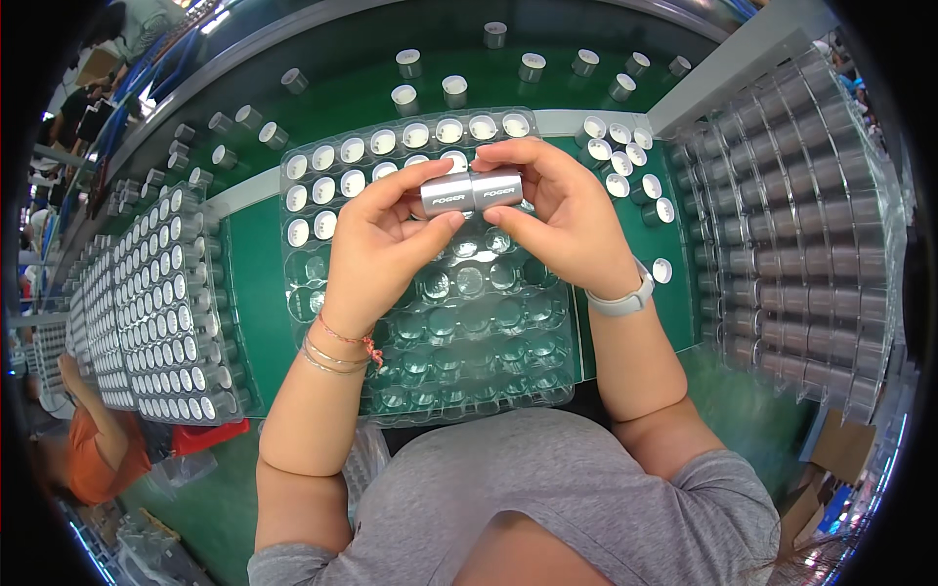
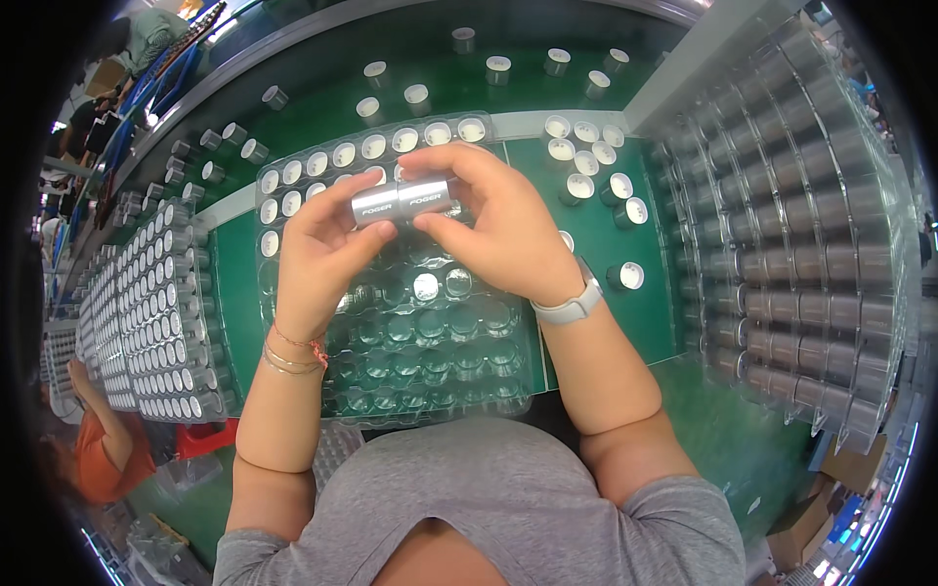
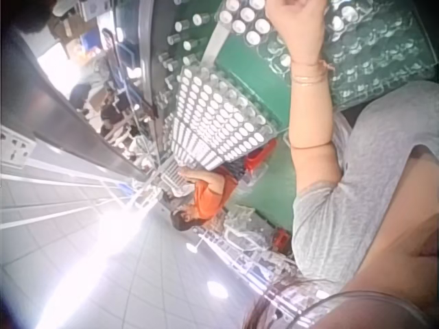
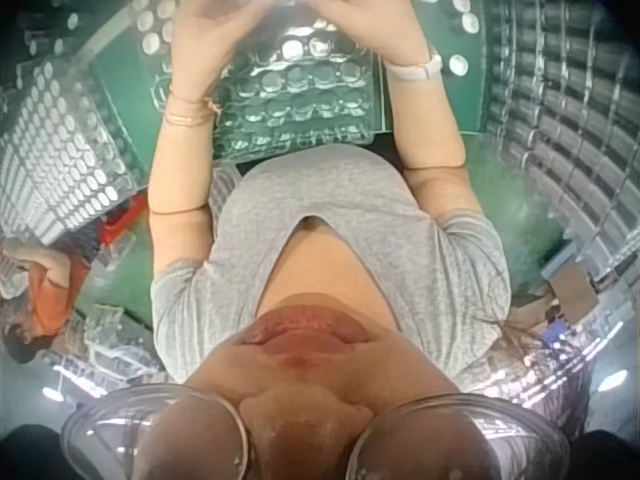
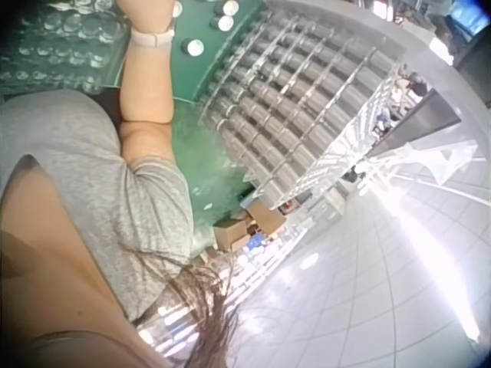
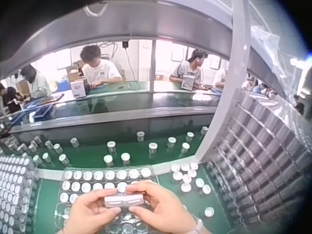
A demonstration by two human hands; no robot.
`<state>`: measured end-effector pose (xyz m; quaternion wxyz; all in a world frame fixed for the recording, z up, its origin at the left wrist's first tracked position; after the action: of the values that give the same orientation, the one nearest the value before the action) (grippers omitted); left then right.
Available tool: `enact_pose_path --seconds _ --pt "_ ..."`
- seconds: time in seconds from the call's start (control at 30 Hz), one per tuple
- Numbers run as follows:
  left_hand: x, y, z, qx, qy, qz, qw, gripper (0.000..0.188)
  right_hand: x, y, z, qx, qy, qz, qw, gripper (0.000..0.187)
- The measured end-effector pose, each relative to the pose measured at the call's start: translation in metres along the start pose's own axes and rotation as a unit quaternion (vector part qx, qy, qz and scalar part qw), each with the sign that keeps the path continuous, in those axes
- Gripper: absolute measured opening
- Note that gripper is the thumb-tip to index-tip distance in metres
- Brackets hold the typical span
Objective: The person manually joins two cylindrical components by hand, then places the assembled component into a plastic tray.
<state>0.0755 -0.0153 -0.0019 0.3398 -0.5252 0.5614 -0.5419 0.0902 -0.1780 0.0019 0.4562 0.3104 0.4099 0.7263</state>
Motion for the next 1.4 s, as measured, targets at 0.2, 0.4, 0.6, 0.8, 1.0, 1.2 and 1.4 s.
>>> enact_pose_path --seconds 0.2,0.4,0.6,0.8,1.0,1.2,1.4 --pt "-0.001 0.000 0.000 -0.006 -0.004 0.001 1.000 0.044 0.001 0.000 0.001 -0.009 -0.003 0.004 1.000 0.044" --pt "0.000 -0.001 0.000 0.000 -0.004 0.001 1.000 0.043 0.000 0.000 0.000 -0.006 -0.008 0.013 1.000 0.044" --pt "-0.001 0.001 0.000 -0.014 -0.002 -0.002 1.000 0.042 0.000 0.002 0.001 -0.006 -0.008 0.009 1.000 0.043" --pt "-0.001 0.001 0.000 -0.012 -0.002 -0.003 1.000 0.042 0.000 0.004 0.001 -0.013 -0.006 0.000 1.000 0.042" --pt "0.001 0.000 -0.001 -0.029 -0.003 -0.011 1.000 0.042 0.000 0.005 0.001 -0.012 -0.005 0.000 1.000 0.042" --pt "0.004 0.001 -0.001 -0.041 -0.006 -0.043 0.998 0.038 -0.003 0.001 0.000 -0.017 0.004 -0.028 0.999 0.040" --pt "-0.002 0.013 0.003 -0.084 -0.017 -0.070 0.994 0.030 -0.009 -0.001 -0.002 0.040 -0.058 -0.008 0.997 0.036"
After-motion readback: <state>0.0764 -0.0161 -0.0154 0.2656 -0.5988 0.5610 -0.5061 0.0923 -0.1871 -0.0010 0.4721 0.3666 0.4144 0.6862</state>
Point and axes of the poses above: each hand's wrist, its own z-axis towards the middle knuckle, its own x-axis out of the palm, y = z × x, the point moved 6 cm from there along z, towards the middle knuckle, and after that the axes turned 14 degrees about -x, right-handed, at the moved point
